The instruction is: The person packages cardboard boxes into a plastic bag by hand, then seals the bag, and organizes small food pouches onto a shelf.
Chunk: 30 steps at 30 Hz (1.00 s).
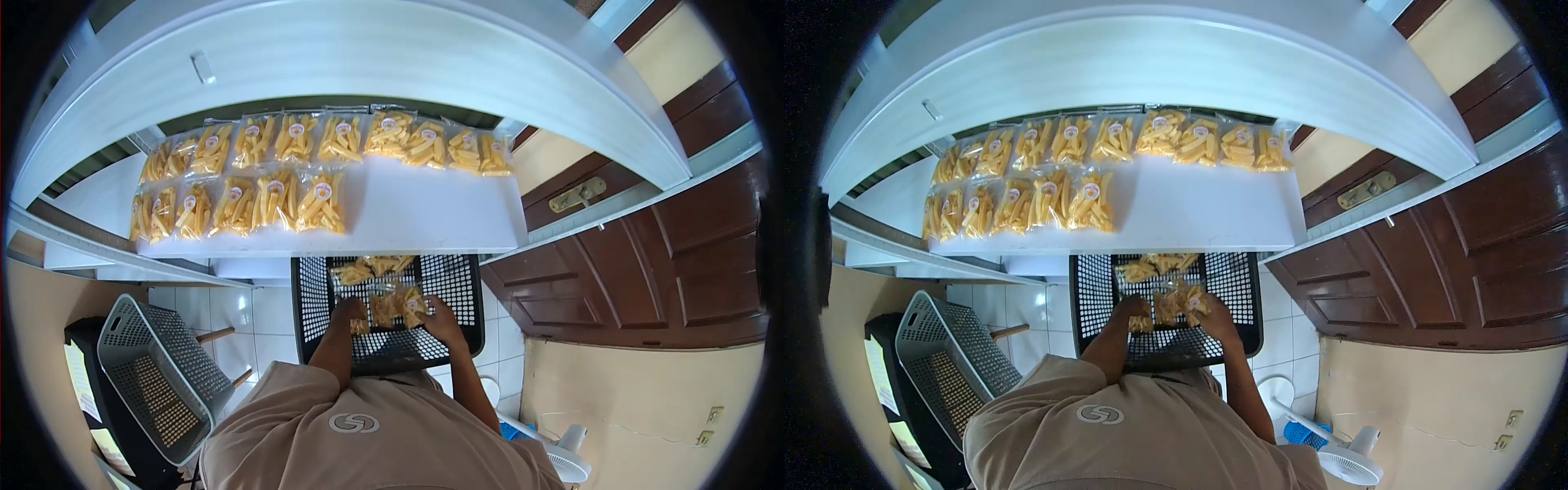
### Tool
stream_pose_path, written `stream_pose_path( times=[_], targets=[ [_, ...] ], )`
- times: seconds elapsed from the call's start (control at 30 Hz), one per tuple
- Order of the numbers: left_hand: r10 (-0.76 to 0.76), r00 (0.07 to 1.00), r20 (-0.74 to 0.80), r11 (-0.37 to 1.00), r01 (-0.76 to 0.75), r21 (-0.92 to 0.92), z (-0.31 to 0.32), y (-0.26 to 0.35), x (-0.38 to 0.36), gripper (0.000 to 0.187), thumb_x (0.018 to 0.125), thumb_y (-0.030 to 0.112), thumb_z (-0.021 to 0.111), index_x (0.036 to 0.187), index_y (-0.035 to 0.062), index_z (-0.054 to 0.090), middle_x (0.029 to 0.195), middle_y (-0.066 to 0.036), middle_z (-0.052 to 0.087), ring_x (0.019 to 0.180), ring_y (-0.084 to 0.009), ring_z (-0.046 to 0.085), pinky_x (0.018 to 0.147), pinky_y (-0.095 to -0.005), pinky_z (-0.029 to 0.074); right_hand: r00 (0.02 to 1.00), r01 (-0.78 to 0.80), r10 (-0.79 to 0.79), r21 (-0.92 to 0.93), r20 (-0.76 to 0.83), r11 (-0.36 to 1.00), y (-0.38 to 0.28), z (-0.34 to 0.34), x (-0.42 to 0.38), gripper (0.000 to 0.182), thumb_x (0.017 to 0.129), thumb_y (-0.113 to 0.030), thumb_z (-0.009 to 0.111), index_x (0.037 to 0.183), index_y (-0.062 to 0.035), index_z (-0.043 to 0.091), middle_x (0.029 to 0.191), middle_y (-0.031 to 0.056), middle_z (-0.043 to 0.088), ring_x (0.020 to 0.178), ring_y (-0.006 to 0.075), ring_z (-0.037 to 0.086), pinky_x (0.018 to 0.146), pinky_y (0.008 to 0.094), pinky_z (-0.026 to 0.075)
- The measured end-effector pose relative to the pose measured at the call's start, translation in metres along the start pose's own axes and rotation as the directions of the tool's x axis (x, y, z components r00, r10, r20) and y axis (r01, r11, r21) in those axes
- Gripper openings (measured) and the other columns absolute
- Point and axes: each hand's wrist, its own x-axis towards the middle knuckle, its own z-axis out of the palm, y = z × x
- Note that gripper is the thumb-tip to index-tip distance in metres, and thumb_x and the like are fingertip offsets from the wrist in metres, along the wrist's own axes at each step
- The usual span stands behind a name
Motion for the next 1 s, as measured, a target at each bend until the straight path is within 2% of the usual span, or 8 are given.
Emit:
stream_pose_path(
  times=[0.1,0.27,0.33,0.4,0.5,0.57,0.87,1.0],
  targets=[
    [-0.326,0.916,-0.236,0.938,0.282,-0.2,0.003,0.006,-0.021,0.118,0.058,0.064,0.08,0.139,-0.0061,0.033,0.132,-0.02,0.051,0.122,-0.0356,0.051,0.103,-0.048,0.039,0.999,-0.049,0.047,0.088,0.026,0.995,-0.006,0.001,-0.006,0.044,0.083,-0.015,0.071,0.121,-0.0026,0.053,0.106,0.0183,0.064,0.091,0.0252,0.068,0.077,0.0342,0.054],
    [-0.322,0.907,-0.271,0.893,0.196,-0.406,-0.001,-0.002,-0.014,0.129,0.055,0.05,0.087,0.144,-0.0073,0.014,0.104,-0.024,0.067,0.098,-0.0322,0.066,0.093,-0.0475,0.048,0.997,-0.071,0.064,0.204,0.039,0.976,-0.014,-0.004,-0.011,0.047,0.084,-0.02,0.071,0.125,-0.005,0.053,0.107,0.0161,0.065,0.091,0.0211,0.065,0.075,0.0323,0.053],
    [-0.229,0.948,-0.223,0.929,0.144,-0.339,0.002,-0.012,0.012,0.127,0.055,0.048,0.088,0.145,-0.0057,0.016,0.105,-0.022,0.067,0.098,-0.0337,0.066,0.085,-0.0427,0.053,0.989,-0.131,0.117,0.173,0.091,0.976,-0.021,-0.011,-0.011,0.046,0.084,-0.021,0.071,0.123,-0.0037,0.053,0.108,0.0157,0.065,0.09,0.0216,0.065,0.075,0.0319,0.053],
    [-0.093,0.979,-0.183,0.881,-0.005,-0.474,0.008,-0.035,0.049,0.138,0.053,0.052,0.089,0.148,-0.0061,0.008,0.145,-0.026,0.038,0.128,-0.0338,0.047,0.101,-0.037,0.045,0.987,-0.137,0.122,0.141,0.108,0.98,-0.02,-0.008,-0.005,0.046,0.085,-0.022,0.071,0.122,-0.0033,0.053,0.108,0.0161,0.065,0.09,0.0218,0.065,0.076,0.0317,0.053],
    [0.075,0.876,-0.476,0.936,-0.227,-0.27,-0.089,0.059,-0.07,0.096,0.058,0.041,0.086,0.133,0.0014,0.04,0.113,-0.022,0.062,0.1,-0.034,0.063,0.085,-0.0398,0.05,0.984,-0.175,0.158,0.283,0.084,0.943,-0.012,0.009,0.006,0.047,0.087,-0.029,0.07,0.121,-0.0022,0.052,0.105,0.015,0.063,0.09,0.0211,0.063,0.077,0.033,0.052],
    [0.241,0.951,-0.195,0.877,-0.299,-0.377,-0.127,0.087,-0.114,0.084,0.059,0.041,0.085,0.121,0.003,0.044,0.111,-0.021,0.06,0.098,-0.0344,0.061,0.081,-0.04,0.049,0.996,-0.083,0.083,0.365,0.017,0.927,-0.001,0.026,0.014,0.046,0.089,-0.031,0.068,0.121,-0.001,0.053,0.101,0.0119,0.063,0.092,0.0187,0.061,0.078,0.0325,0.051],
    [0.352,0.936,-0.014,0.919,-0.349,-0.184,-0.087,0.085,-0.13,0.069,0.067,0.036,0.082,0.119,0.0053,0.048,0.108,-0.017,0.062,0.096,-0.0313,0.061,0.078,-0.0395,0.049,0.956,-0.041,-0.08,0.399,0.281,0.916,-0.088,-0.042,0.017,0.026,0.091,-0.024,0.065,0.103,-0.0011,0.065,0.091,0.0066,0.068,0.08,0.0131,0.065,0.071,0.0262,0.052],
    [0.426,0.897,0.117,0.904,-0.417,-0.092,-0.097,0.086,-0.134,0.059,0.068,0.028,0.079,0.118,0.009,0.054,0.11,-0.014,0.063,0.096,-0.0311,0.062,0.077,-0.0406,0.05,0.979,0.186,-0.118,0.489,-0.166,0.852,-0.112,-0.119,0.054,0.013,0.09,-0.013,0.058,0.093,-0.0009,0.064,0.074,0.0028,0.064,0.069,0.0094,0.061,0.062,0.0243,0.05]
  ],
)
